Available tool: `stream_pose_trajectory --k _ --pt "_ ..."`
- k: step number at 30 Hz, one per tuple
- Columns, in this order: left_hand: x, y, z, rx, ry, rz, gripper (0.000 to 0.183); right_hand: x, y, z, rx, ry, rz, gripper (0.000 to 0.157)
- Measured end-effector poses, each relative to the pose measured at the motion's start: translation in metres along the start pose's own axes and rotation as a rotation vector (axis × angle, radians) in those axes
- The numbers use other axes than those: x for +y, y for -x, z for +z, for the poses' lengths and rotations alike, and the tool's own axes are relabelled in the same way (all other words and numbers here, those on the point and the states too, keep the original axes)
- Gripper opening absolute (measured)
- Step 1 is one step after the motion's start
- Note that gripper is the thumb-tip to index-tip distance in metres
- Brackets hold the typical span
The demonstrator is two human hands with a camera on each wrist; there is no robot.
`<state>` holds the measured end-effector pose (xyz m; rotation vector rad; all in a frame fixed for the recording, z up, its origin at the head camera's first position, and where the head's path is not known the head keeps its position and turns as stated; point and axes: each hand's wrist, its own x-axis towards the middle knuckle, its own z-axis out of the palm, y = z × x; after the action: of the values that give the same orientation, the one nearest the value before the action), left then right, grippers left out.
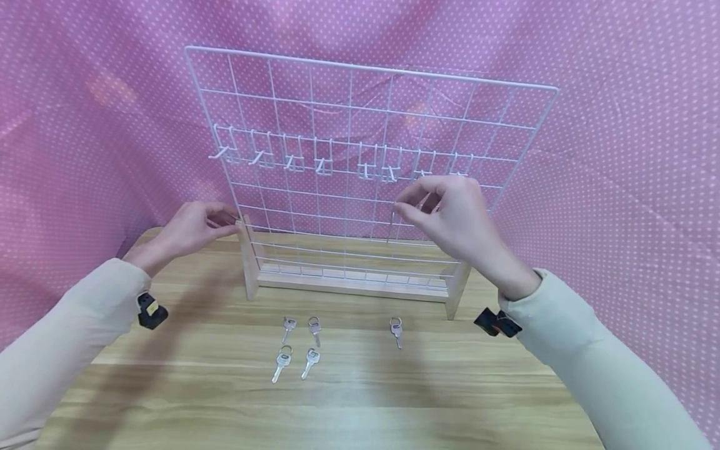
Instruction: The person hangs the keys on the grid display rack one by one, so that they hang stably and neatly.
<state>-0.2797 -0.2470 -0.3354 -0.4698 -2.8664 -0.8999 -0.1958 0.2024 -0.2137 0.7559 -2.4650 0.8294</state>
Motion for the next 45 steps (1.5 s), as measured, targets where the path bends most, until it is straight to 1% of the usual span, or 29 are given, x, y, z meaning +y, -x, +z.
stream_pose_trajectory --k 5,11,16,21,25,33,40,45 --pt "0.002 -0.001 -0.002 -0.006 -0.009 -0.001 0.029 -0.002 -0.015 -0.007 -0.002 0.034 0.021 0.004" --pt "0.002 -0.001 -0.002 -0.008 -0.012 -0.003 0.029 -0.003 -0.029 -0.010 -0.011 0.053 0.092 0.008" --pt "0.002 -0.002 -0.001 -0.007 -0.017 -0.003 0.030 -0.002 -0.036 -0.012 -0.019 0.066 0.106 0.009" --pt "0.003 -0.002 -0.001 -0.005 -0.021 0.003 0.029 0.001 -0.039 -0.016 -0.040 0.073 0.144 0.011" --pt "0.003 -0.002 -0.002 -0.010 -0.014 0.005 0.030 0.002 -0.044 -0.017 -0.064 0.103 0.151 0.012" --pt "0.003 -0.001 -0.002 -0.033 -0.001 -0.029 0.033 0.003 -0.056 -0.017 -0.126 0.141 0.145 0.011" --pt "0.002 -0.001 -0.002 -0.027 -0.004 -0.024 0.032 0.005 -0.064 -0.017 -0.177 0.172 0.150 0.013" --pt "0.003 0.000 -0.002 -0.017 -0.007 -0.008 0.030 0.009 -0.063 -0.017 -0.182 0.148 0.162 0.013"
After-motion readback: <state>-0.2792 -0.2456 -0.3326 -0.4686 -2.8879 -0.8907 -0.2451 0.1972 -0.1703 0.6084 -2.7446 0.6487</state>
